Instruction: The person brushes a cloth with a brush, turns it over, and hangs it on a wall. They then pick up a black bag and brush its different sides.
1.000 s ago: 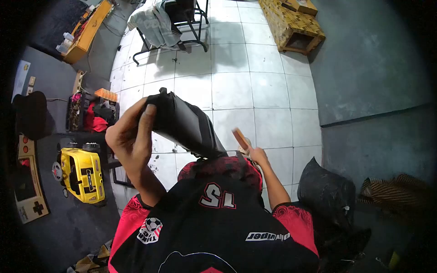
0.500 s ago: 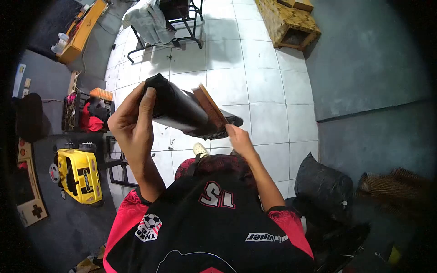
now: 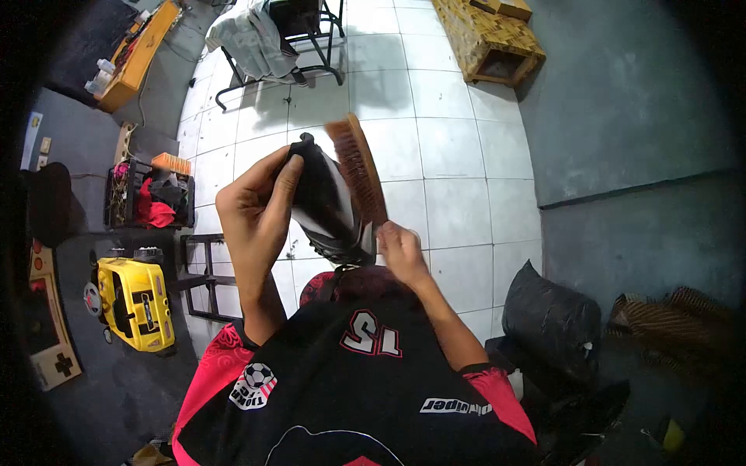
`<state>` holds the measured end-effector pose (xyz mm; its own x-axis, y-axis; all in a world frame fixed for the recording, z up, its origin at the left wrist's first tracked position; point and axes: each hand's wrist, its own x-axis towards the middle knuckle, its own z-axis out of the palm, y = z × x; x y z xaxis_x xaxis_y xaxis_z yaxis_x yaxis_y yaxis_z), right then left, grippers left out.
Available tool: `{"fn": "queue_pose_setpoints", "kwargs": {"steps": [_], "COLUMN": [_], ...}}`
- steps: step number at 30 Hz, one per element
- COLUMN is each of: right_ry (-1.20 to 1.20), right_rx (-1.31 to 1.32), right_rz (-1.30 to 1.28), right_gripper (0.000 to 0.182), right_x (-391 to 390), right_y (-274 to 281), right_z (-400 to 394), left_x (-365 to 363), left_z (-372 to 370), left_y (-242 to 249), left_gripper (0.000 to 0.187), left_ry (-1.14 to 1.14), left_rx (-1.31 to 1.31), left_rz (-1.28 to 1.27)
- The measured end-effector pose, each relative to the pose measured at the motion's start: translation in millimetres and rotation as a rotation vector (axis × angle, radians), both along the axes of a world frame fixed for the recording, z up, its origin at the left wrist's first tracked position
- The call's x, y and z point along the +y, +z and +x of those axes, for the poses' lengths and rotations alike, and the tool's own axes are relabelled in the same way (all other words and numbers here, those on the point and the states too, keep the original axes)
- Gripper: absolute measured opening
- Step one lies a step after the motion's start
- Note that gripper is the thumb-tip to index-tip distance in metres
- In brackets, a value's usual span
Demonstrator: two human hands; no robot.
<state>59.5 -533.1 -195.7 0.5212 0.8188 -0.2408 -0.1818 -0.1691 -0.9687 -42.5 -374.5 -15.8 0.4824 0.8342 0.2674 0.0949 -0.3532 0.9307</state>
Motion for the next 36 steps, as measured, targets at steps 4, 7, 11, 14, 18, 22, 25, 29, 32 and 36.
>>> {"fn": "queue_pose_setpoints", "kwargs": {"steps": [4,7,11,14,18,22,25,29,32,36], "right_ry": [0.076,0.114,0.456,0.453,0.362,0.119,0.192,0.265,0.32,0.527], "right_rx": [-0.114,-0.293,-0.631,-0.556,-0.358,0.128,0.115,0.018,-0.551,-0.689], "right_rz": [0.12,-0.113,-0.915,-1.233,-1.078,-0.175,0.087,-0.19,-0.545,-1.205], "right_gripper": [0.046,0.044,0.06,0.063,0.062,0.049,0.048,0.049,0.051,0.056], "right_x": [12.6,15.2,-44.5,-75.2,-57.8,-2.4,12.5,13.6,-14.3,-79.4], "right_y": [44.9,-15.1,-196.9,-191.1,-157.9,-27.9,43.7,-2.2,-123.8,-165.5], "right_z": [-10.4,11.3,65.6,75.8,74.6,40.9,10.4,21.5,52.0,74.0], "left_x": [-0.1,0.0,-1.2,1.1,1.1,1.7,-1.1,-1.7,0.8,4.4], "left_z": [0.1,-4.6,-8.4,-15.6,-12.2,-7.7,-1.9,-2.3,-5.2,-9.3], "left_y": [2.0,15.1,12.2,6.5,-2.1,-12.6,-11.6,-4.4,4.4,5.6], "left_gripper": [0.019,0.02,0.02,0.019,0.018,0.019,0.02,0.02,0.02,0.021], "left_ry": [-0.004,0.076,0.148,0.131,0.131,0.106,0.078,0.107,0.123,0.063], "left_rx": [-0.117,-0.203,-0.262,-0.187,-0.137,-0.068,-0.053,-0.149,-0.281,-0.303], "left_rz": [0.001,-0.025,-0.005,-0.011,-0.076,-0.097,-0.11,-0.097,-0.167,-0.242]}}
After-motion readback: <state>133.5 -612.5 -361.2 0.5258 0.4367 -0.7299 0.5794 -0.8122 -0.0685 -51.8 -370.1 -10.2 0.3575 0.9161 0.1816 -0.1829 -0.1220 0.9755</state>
